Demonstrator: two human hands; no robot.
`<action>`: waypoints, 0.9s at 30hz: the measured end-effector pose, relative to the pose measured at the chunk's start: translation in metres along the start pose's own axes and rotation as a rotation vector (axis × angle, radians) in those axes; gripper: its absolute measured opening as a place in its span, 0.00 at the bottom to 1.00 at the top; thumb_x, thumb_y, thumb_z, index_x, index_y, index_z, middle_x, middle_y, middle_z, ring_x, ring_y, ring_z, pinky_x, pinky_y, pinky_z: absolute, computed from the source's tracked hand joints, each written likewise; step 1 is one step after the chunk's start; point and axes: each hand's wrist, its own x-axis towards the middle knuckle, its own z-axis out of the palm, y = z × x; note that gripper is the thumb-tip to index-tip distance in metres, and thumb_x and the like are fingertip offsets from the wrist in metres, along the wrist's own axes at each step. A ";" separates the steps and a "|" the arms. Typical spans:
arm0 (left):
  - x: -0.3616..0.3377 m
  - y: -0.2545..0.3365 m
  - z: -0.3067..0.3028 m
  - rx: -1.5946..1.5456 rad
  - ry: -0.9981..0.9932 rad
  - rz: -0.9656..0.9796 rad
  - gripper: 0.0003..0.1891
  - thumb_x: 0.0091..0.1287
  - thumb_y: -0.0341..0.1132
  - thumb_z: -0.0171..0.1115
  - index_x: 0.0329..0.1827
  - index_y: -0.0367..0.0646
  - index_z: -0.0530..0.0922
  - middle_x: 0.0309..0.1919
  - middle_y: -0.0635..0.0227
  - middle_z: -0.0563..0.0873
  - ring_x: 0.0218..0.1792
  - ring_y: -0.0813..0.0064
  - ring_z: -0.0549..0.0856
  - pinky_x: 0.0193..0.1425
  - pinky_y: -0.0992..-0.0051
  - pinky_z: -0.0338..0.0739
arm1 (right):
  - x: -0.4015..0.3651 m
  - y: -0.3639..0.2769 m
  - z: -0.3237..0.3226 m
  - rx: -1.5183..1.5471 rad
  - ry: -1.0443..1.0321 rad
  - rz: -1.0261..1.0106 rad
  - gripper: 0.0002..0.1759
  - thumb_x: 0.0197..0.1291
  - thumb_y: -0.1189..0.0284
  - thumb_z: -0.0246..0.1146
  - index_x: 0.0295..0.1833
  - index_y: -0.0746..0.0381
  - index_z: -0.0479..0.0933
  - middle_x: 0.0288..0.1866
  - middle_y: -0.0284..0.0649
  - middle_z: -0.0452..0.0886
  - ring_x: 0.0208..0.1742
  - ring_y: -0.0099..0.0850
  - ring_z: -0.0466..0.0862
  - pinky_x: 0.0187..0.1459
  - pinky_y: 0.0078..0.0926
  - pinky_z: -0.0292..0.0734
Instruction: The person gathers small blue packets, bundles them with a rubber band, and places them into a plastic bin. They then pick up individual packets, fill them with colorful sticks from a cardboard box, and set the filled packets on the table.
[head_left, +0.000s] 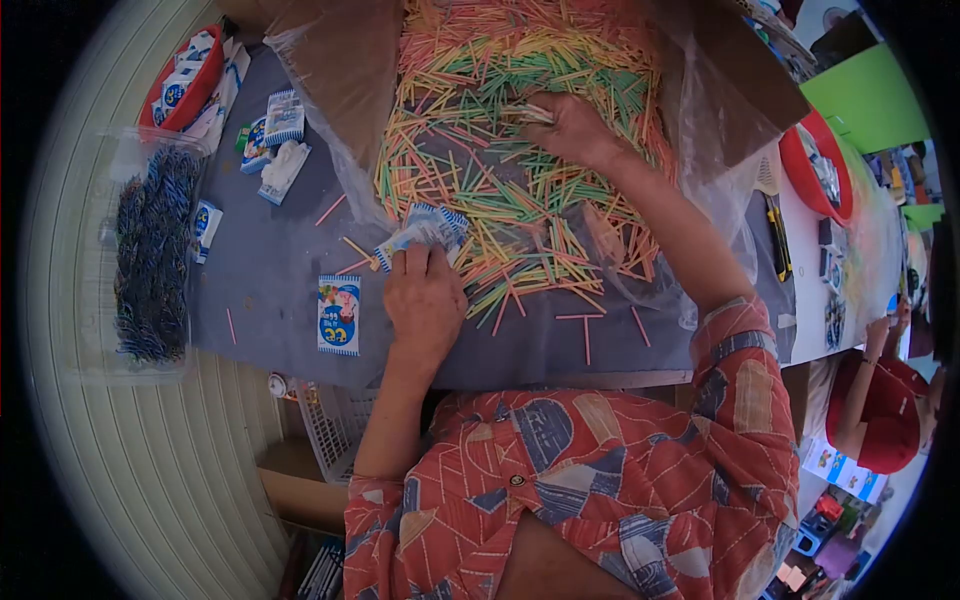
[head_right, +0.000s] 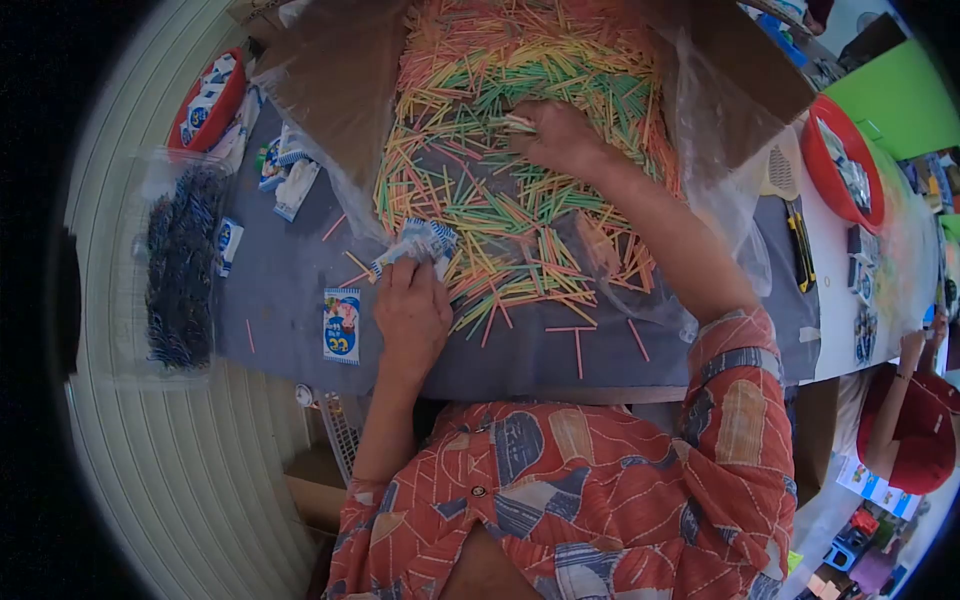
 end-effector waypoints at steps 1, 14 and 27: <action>-0.001 -0.005 -0.001 -0.058 0.003 0.005 0.15 0.55 0.25 0.66 0.47 0.37 0.83 0.45 0.59 0.80 0.43 0.55 0.81 0.45 0.59 0.77 | 0.003 0.001 0.001 0.001 0.002 -0.010 0.15 0.63 0.69 0.62 0.53 0.63 0.80 0.34 0.47 0.86 0.35 0.43 0.86 0.44 0.42 0.79; -0.002 -0.038 -0.013 -0.803 -0.066 -0.401 0.05 0.57 0.23 0.70 0.35 0.36 0.84 0.37 0.62 0.83 0.42 0.59 0.82 0.46 0.66 0.76 | -0.001 0.009 0.002 0.387 0.097 0.249 0.30 0.73 0.44 0.53 0.41 0.61 0.84 0.41 0.36 0.87 0.50 0.34 0.82 0.69 0.46 0.60; 0.002 -0.044 -0.019 -0.595 -0.069 -0.181 0.04 0.58 0.24 0.71 0.35 0.35 0.84 0.31 0.62 0.82 0.33 0.64 0.82 0.39 0.70 0.77 | -0.031 -0.031 0.008 1.515 0.055 0.235 0.29 0.77 0.45 0.45 0.40 0.60 0.74 0.23 0.33 0.69 0.37 0.33 0.78 0.51 0.39 0.73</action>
